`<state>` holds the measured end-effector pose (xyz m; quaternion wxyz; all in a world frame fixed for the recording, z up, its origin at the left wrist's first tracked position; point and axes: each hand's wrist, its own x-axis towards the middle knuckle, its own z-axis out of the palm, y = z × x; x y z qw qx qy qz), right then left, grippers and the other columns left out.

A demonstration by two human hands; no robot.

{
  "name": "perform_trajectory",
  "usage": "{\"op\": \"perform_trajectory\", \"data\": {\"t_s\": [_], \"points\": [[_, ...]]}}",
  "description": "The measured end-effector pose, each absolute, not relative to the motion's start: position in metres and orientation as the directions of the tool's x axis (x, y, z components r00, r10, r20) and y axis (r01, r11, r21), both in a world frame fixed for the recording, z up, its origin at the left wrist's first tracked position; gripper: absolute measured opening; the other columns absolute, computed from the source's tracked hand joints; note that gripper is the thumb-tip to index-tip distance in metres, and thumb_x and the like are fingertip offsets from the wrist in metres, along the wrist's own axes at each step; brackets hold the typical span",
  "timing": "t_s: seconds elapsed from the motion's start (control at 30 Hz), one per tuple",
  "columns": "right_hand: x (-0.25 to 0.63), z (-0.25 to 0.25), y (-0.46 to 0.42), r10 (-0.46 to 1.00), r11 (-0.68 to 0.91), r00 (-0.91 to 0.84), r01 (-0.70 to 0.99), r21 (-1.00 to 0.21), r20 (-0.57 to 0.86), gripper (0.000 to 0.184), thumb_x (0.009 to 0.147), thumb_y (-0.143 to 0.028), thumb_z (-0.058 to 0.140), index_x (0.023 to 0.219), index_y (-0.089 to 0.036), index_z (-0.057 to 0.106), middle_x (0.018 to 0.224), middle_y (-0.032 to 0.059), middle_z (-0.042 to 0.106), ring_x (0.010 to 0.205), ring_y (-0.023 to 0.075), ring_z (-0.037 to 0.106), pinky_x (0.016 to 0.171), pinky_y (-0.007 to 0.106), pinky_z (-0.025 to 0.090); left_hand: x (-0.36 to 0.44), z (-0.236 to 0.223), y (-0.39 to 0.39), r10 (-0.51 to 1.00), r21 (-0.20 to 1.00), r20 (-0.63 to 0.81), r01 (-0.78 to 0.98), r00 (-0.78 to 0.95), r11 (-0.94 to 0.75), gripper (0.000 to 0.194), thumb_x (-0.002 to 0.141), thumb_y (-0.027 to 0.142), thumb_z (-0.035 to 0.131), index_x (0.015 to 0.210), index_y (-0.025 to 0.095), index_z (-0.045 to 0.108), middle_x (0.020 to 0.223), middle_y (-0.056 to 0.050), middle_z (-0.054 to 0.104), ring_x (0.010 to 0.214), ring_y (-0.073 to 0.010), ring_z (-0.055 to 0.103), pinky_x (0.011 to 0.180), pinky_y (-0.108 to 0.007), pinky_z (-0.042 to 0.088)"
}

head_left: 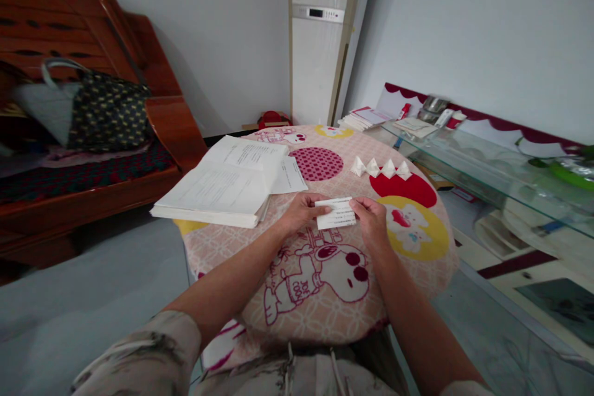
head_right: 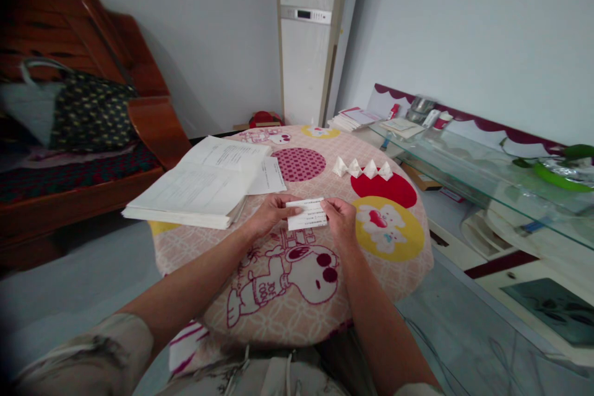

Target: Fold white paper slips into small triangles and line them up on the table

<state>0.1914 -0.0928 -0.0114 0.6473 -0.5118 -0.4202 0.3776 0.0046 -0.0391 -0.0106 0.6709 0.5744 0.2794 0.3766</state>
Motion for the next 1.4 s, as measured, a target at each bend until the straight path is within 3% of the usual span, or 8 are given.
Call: {"op": "perform_trajectory", "data": {"t_s": [0.33,0.5,0.6,0.8,0.97,1.13,1.23,1.4], "points": [[0.193,-0.016,-0.091,0.923,0.158,0.367,-0.091,-0.983,0.114,0.024,0.067,-0.040,0.075,0.068,-0.018,0.069,0.057,-0.0018,0.060,0.053,0.0141,0.052,0.053,0.028,0.043,0.006,-0.007,-0.042,0.881,0.990,0.104,-0.134,0.463,-0.046,0.043,0.071,0.045,0.081,0.098,0.011,0.081,0.075,-0.006,0.075,0.059,-0.0124,0.059,0.056,-0.023,0.045],[0.190,-0.012,-0.093,0.925,0.137,0.366,-0.078,-0.987,0.100,0.022,0.065,-0.039,0.073,0.063,-0.018,0.067,0.053,-0.0029,0.057,0.050,0.0127,0.048,0.050,0.026,0.039,0.005,-0.007,-0.043,0.865,0.989,0.145,-0.046,0.481,-0.140,0.038,0.078,0.047,0.072,0.063,0.012,0.070,0.055,0.001,0.057,0.049,-0.0075,0.044,0.048,-0.020,0.032],[0.188,-0.009,-0.095,0.939,0.095,0.342,-0.130,-0.987,0.046,0.023,0.061,-0.038,0.075,0.058,-0.018,0.063,0.052,-0.0029,0.056,0.049,0.0120,0.048,0.048,0.026,0.040,0.004,-0.007,-0.042,0.858,0.991,0.129,-0.030,0.498,-0.132,0.041,0.078,0.046,0.070,0.056,0.013,0.060,0.050,0.002,0.050,0.047,-0.0066,0.039,0.046,-0.021,0.028],[0.190,-0.003,-0.101,0.995,0.028,0.097,-0.024,-0.999,0.026,0.026,0.062,-0.039,0.080,0.069,-0.016,0.072,0.060,-0.0008,0.065,0.053,0.0131,0.054,0.049,0.024,0.042,0.000,-0.007,-0.042,0.816,0.992,0.057,0.059,0.576,-0.111,0.036,0.076,0.042,0.068,0.055,0.014,0.060,0.049,0.002,0.048,0.044,-0.0073,0.039,0.045,-0.022,0.027],[0.191,-0.003,-0.106,0.993,-0.025,-0.111,0.121,-0.992,-0.038,0.026,0.067,-0.039,0.077,0.061,-0.015,0.069,0.054,-0.0011,0.061,0.048,0.0118,0.051,0.044,0.023,0.037,0.002,-0.008,-0.043,0.775,0.993,-0.031,0.106,0.631,-0.046,0.037,0.074,0.043,0.073,0.055,0.015,0.060,0.047,0.003,0.048,0.041,-0.0060,0.038,0.041,-0.020,0.025],[0.191,-0.006,-0.100,0.989,0.014,0.145,-0.017,-1.000,0.011,0.028,0.062,-0.042,0.078,0.058,-0.016,0.067,0.050,0.0000,0.059,0.045,0.0134,0.050,0.044,0.026,0.038,0.006,-0.007,-0.042,0.791,0.982,-0.049,-0.114,0.610,0.149,0.047,0.070,0.058,0.077,0.077,0.012,0.072,0.069,-0.006,0.070,0.056,-0.0121,0.061,0.049,-0.020,0.047],[0.191,-0.009,-0.095,0.967,0.051,0.254,-0.056,-0.997,0.035,0.027,0.057,-0.041,0.080,0.057,-0.017,0.068,0.050,0.0009,0.060,0.044,0.0136,0.049,0.043,0.027,0.037,0.009,-0.006,-0.044,0.776,0.973,-0.061,-0.138,0.627,0.187,0.049,0.063,0.052,0.086,0.089,0.011,0.074,0.085,-0.011,0.076,0.065,-0.0147,0.068,0.056,-0.022,0.054],[0.189,-0.011,-0.093,0.956,0.083,0.291,-0.123,-0.989,0.044,0.024,0.056,-0.038,0.081,0.058,-0.017,0.070,0.053,0.0009,0.063,0.047,0.0139,0.051,0.046,0.027,0.040,0.013,-0.009,-0.047,0.814,0.968,-0.049,-0.173,0.579,0.182,0.041,0.065,0.045,0.087,0.080,0.009,0.074,0.067,-0.006,0.071,0.050,-0.0097,0.061,0.050,-0.020,0.051]]}}
